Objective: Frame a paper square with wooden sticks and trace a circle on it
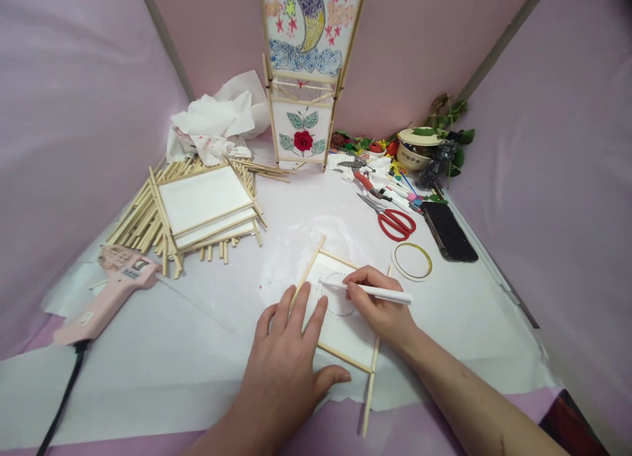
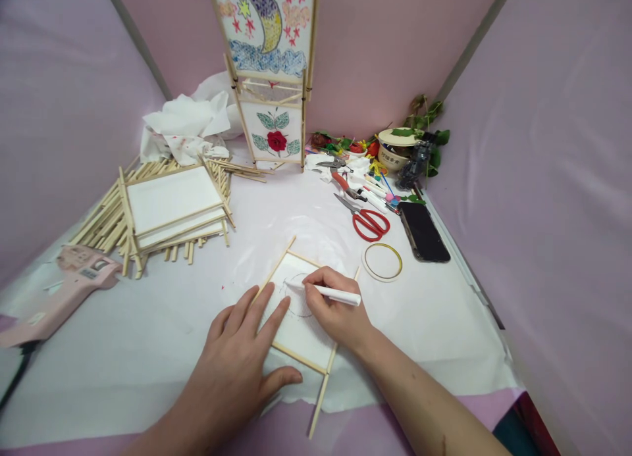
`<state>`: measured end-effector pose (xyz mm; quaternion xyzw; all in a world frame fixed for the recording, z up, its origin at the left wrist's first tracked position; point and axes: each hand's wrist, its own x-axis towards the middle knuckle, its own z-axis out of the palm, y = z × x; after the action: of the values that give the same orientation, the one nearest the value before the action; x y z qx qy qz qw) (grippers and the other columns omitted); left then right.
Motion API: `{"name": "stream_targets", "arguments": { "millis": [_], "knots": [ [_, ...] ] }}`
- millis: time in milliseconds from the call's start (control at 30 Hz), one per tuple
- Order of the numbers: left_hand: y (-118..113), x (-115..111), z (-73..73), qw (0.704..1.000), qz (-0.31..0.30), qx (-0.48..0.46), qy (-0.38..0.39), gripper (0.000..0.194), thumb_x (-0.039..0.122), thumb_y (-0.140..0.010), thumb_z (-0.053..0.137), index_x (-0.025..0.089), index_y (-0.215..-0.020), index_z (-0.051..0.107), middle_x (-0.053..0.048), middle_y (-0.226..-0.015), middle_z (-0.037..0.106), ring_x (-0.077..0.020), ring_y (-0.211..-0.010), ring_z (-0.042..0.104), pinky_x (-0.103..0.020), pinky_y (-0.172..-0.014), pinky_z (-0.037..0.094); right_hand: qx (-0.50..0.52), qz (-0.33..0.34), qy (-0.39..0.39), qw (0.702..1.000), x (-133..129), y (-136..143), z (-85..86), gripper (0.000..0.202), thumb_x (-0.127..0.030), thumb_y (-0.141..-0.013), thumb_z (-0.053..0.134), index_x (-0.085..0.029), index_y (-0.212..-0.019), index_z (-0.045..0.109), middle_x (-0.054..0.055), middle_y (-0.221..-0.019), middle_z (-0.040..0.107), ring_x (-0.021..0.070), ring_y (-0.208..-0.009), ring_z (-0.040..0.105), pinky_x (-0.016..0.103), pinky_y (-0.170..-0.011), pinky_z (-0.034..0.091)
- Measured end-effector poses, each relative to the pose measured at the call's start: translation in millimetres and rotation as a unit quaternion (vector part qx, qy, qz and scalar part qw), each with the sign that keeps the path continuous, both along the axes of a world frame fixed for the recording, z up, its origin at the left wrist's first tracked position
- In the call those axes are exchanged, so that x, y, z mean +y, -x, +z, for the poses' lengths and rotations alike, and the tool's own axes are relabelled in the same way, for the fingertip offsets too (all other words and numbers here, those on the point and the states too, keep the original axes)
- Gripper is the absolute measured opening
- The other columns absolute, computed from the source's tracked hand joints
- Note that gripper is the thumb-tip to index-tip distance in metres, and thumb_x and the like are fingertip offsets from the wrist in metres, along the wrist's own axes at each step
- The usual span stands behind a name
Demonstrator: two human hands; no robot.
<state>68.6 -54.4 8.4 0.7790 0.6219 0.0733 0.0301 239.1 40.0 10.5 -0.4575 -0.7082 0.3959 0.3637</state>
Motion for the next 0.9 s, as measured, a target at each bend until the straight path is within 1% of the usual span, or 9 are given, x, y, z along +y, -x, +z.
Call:
{"name": "stream_targets", "arguments": {
  "millis": [200,400,567,900],
  "knots": [
    [-0.5,-0.8,-2.2,1.000,0.018,-0.021,-0.002,0.090,0.080,-0.070,0.056,0.025,-0.141,0.047,-0.010,-0.152,0.036,-0.0363,-0.137,0.034,-0.052,-0.102,0.035,0.006,-0.004,0.015,1.000,0.1,-0.8,-1.4,0.011,-0.024,-0.087,0.055,-0.018,-0.083,0.063,0.000,-0.067,0.063,0.0106,-0.053,0.048,0.023,-0.050,0.037],
    [-0.5,-1.3,-1.2,1.000,0.018,-0.015,-0.003,0.090,0.081,-0.070,0.056,0.025,-0.140,0.048,-0.010,-0.151,0.038,-0.0359,-0.136,0.036,-0.051,-0.102,0.035,0.009,-0.008,0.020,1.000,0.8,-1.8,-1.1,0.011,-0.025,-0.087,0.055,-0.019,-0.082,0.062,-0.001,-0.066,0.063,0.0106,-0.052,0.046,0.023,-0.050,0.037],
    [-0.5,0.0,-0.6,1.000,0.017,-0.014,0.002,0.089,0.081,-0.070,0.054,0.026,-0.140,0.048,-0.010,-0.152,0.037,-0.0361,-0.137,0.034,-0.051,-0.102,0.034,0.009,-0.014,0.021,1.000,0.9,-2.3,-2.0,0.011,-0.025,-0.087,0.054,-0.019,-0.081,0.061,0.000,-0.066,0.062,0.0116,-0.054,0.049,0.024,-0.052,0.038],
    [-0.3,-1.1,-0.5,1.000,0.015,-0.007,-0.002,0.089,0.082,-0.071,0.053,0.026,-0.140,0.048,-0.010,-0.152,0.036,-0.0357,-0.137,0.034,-0.051,-0.102,0.034,0.010,-0.018,0.019,1.000,0.9,-3.3,-3.2,0.012,-0.025,-0.087,0.054,-0.018,-0.080,0.061,0.000,-0.065,0.061,0.0116,-0.054,0.048,0.024,-0.052,0.037]
  ]
}}
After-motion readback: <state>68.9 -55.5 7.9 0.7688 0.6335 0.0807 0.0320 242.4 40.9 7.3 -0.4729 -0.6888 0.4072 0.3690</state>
